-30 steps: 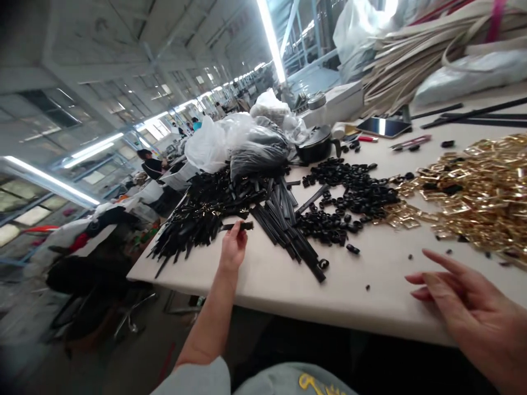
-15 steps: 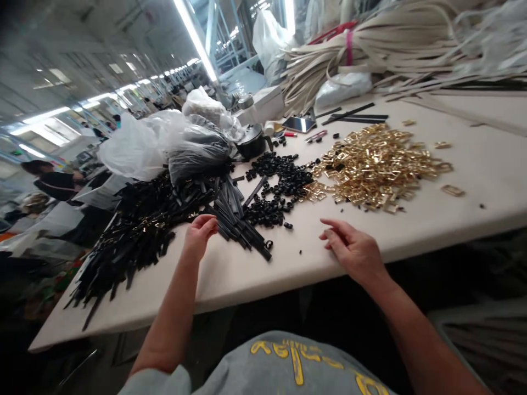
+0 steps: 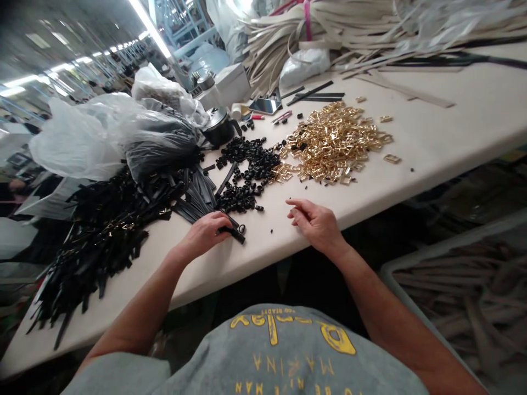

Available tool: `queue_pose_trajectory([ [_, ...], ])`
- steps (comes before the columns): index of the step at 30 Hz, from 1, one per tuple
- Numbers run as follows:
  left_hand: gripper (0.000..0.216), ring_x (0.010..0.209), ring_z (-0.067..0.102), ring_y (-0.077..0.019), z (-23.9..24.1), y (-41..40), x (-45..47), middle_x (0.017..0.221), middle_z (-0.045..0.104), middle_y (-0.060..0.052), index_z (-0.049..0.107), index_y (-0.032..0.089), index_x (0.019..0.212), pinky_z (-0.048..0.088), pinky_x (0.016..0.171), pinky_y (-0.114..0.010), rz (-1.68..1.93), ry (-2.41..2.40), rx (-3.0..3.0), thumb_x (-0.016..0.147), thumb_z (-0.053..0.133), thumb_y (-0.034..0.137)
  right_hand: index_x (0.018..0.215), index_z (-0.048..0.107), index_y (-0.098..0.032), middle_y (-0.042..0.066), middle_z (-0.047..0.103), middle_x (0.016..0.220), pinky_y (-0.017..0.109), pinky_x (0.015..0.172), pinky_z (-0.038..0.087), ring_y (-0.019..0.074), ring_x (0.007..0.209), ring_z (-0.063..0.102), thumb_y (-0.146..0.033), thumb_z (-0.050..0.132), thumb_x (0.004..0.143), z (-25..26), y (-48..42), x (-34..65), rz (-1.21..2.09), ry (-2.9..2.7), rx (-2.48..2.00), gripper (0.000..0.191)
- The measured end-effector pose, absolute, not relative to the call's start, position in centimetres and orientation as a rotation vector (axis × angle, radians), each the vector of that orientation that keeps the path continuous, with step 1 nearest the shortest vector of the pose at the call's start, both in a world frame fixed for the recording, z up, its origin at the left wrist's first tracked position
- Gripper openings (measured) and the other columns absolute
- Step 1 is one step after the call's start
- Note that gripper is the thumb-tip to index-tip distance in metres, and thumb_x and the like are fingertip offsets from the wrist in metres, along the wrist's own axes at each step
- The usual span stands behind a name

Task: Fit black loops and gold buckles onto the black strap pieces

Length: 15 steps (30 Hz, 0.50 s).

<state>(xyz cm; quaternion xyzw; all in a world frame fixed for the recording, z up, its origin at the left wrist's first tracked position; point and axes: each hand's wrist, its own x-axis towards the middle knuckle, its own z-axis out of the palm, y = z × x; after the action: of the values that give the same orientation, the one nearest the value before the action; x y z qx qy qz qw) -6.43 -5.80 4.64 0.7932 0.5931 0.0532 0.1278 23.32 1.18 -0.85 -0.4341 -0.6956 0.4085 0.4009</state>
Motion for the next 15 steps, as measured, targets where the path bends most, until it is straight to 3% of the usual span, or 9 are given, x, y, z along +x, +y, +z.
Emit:
queue_pose_trajectory([
  [8,0.012,0.086,0.06,-0.0191,4.8,-7.9,-8.1,0.091,0.065,-0.006,0.065,0.02,0.079,0.048,0.079,-0.031,0.146,1.763,2.282,0.08,0.058,0.01,0.112,0.067,-0.018,0.005,0.074,0.082,0.026,0.063,0.057,0.0139,0.062,0.067,-0.031,0.052,0.09,-0.6,1.1,23.3,1.002,-1.786,-1.114,0.029],
  [15,0.005,0.076,0.06,-0.0159,4.4,-11.0,-10.4,0.082,0.063,-0.003,0.064,0.02,0.077,0.047,0.072,-0.028,0.421,2.005,2.03,0.081,0.062,0.019,0.109,0.067,-0.022,0.004,0.074,0.082,0.028,0.064,0.058,0.0158,0.062,0.068,-0.034,0.053,0.09,-0.6,1.1,23.4,0.991,-1.787,-1.108,0.027],
])
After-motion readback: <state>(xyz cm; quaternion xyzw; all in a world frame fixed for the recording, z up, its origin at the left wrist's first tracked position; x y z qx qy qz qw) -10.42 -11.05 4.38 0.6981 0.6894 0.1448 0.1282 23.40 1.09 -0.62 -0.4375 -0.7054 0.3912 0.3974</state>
